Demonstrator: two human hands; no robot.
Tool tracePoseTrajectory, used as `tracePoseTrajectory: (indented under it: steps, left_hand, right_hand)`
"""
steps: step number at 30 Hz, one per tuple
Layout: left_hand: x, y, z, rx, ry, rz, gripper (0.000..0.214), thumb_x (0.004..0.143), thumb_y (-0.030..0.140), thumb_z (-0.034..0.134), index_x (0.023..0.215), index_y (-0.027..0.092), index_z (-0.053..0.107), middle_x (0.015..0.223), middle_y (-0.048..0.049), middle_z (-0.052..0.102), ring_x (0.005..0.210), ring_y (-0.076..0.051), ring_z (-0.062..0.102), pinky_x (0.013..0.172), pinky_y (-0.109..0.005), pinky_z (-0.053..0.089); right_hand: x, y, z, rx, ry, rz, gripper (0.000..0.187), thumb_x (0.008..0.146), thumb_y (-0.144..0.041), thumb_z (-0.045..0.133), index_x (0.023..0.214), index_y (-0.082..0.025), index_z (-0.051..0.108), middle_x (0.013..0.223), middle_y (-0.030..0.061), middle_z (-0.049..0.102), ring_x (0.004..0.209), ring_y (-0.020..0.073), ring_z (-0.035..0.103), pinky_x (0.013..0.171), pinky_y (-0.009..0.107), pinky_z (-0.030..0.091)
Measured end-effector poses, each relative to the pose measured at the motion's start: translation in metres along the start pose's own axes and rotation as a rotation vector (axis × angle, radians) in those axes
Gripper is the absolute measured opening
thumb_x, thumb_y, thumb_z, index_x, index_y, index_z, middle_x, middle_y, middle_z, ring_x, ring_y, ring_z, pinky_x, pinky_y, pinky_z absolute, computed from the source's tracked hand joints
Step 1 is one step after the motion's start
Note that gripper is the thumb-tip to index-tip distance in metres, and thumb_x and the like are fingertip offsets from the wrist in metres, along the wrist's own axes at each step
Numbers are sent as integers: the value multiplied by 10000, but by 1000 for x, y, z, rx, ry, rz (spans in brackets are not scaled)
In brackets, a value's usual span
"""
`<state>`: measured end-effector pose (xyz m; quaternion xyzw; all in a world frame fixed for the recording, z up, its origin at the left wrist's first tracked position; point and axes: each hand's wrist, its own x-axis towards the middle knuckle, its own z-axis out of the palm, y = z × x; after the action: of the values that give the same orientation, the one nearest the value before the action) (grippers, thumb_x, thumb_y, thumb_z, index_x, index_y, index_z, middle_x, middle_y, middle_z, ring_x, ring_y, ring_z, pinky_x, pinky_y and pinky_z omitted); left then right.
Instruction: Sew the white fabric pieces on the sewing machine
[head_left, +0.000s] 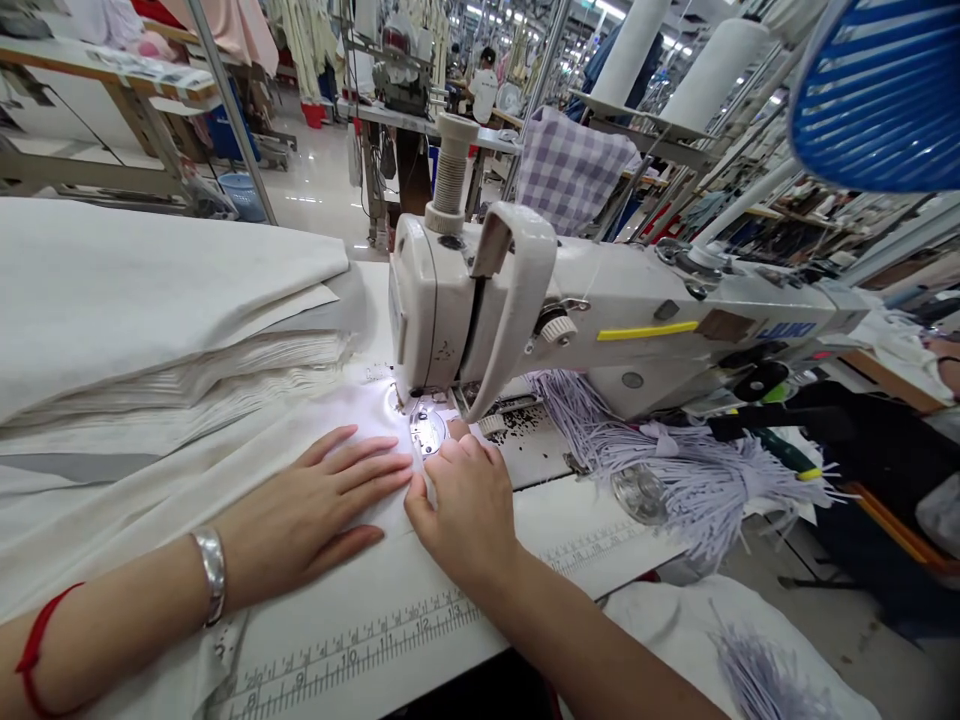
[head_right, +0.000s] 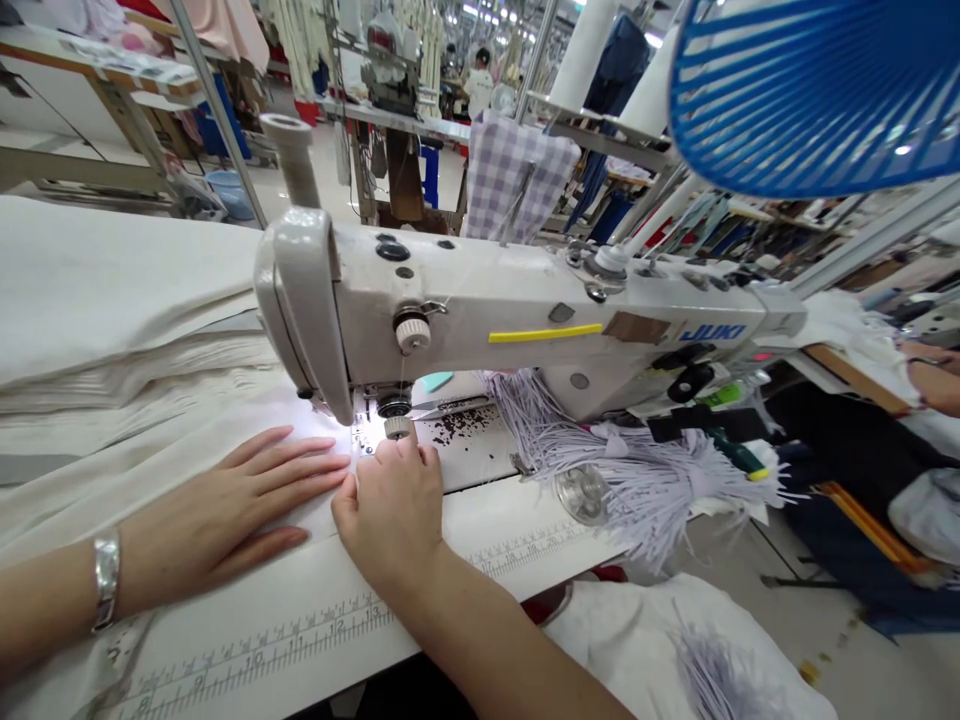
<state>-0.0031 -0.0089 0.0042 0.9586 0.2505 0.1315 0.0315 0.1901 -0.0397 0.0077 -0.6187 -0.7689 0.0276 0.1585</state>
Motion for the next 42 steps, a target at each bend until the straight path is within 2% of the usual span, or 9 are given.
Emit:
tracePoseTrajectory:
  steps: [4, 9, 13, 19, 23, 26, 32, 37, 42]
  left_hand:
    - [2, -6, 3, -36, 49, -23, 380, 951, 360, 438, 1319, 282, 495, 1322, 18, 583, 1274, -177, 461, 1176, -365, 96]
    - [5, -17, 0, 14, -29, 32, 398, 949, 294, 442, 1347, 296, 463, 1325, 42, 580, 1291, -166, 441, 1175, -355, 33]
    - [7, -25, -2, 25, -60, 41, 397, 961, 295, 421, 1356, 311, 446, 1329, 33, 578, 1300, -181, 433, 1171, -395, 76]
    - [10, -35, 0, -61, 16, 45, 356, 971, 242, 360, 1262, 348, 535, 1296, 49, 601, 1259, -177, 473, 1166, -416, 109]
    - [13, -41, 0, -66, 38, 58, 350, 976, 274, 341, 1243, 355, 552, 1273, 44, 614, 1208, -170, 516, 1152, -407, 167]
    - [15, -44, -1, -53, 52, 36, 348, 989, 293, 315, 1226, 353, 563, 1260, 46, 622, 1190, -172, 520, 1143, -407, 160]
    - [18, -50, -5, -60, 5, 23, 340, 983, 272, 338, 1233, 332, 562, 1228, 24, 636, 1200, -200, 492, 1125, -439, 166]
    - [20, -56, -11, -1, -99, 11, 342, 979, 246, 341, 1236, 294, 562, 1171, -30, 644, 1200, -221, 477, 1111, -473, 199]
    - [22, -57, -12, 31, -102, -3, 330, 988, 250, 337, 1222, 294, 565, 1150, -19, 649, 1185, -213, 484, 1120, -474, 165]
  right_hand:
    - [3, 1, 1, 16, 8, 15, 231, 799, -220, 467, 577, -199, 529, 660, 13, 540, 734, 181, 489, 748, 345, 343]
    - [9, 2, 5, 36, 59, 20, 213, 794, -226, 477, 586, -200, 512, 669, 4, 534, 692, 167, 467, 712, 337, 317]
    - [12, 3, 8, 56, 72, 27, 194, 777, -214, 494, 584, -197, 494, 670, -5, 521, 672, 151, 451, 717, 327, 311]
    - [15, 4, 12, 41, 95, 27, 179, 794, -220, 488, 621, -208, 531, 692, -6, 533, 672, 151, 450, 741, 324, 311]
    - [18, 3, 12, 8, 106, 22, 199, 810, -229, 483, 626, -212, 558, 707, 7, 555, 689, 162, 468, 733, 321, 309]
    - [21, 1, 11, -17, 109, 28, 198, 811, -212, 487, 632, -210, 572, 719, 16, 573, 710, 169, 486, 711, 316, 305]
    - [25, -2, 9, -67, 79, 52, 219, 833, -212, 497, 625, -211, 569, 641, 5, 542, 644, 158, 468, 705, 318, 307]
    - [21, 0, 8, -54, 55, 47, 216, 816, -220, 519, 600, -207, 525, 633, -6, 519, 642, 152, 461, 710, 311, 310]
    - [12, 4, 7, 2, 35, 14, 271, 800, -223, 519, 546, -193, 431, 590, -17, 474, 642, 142, 439, 722, 300, 309]
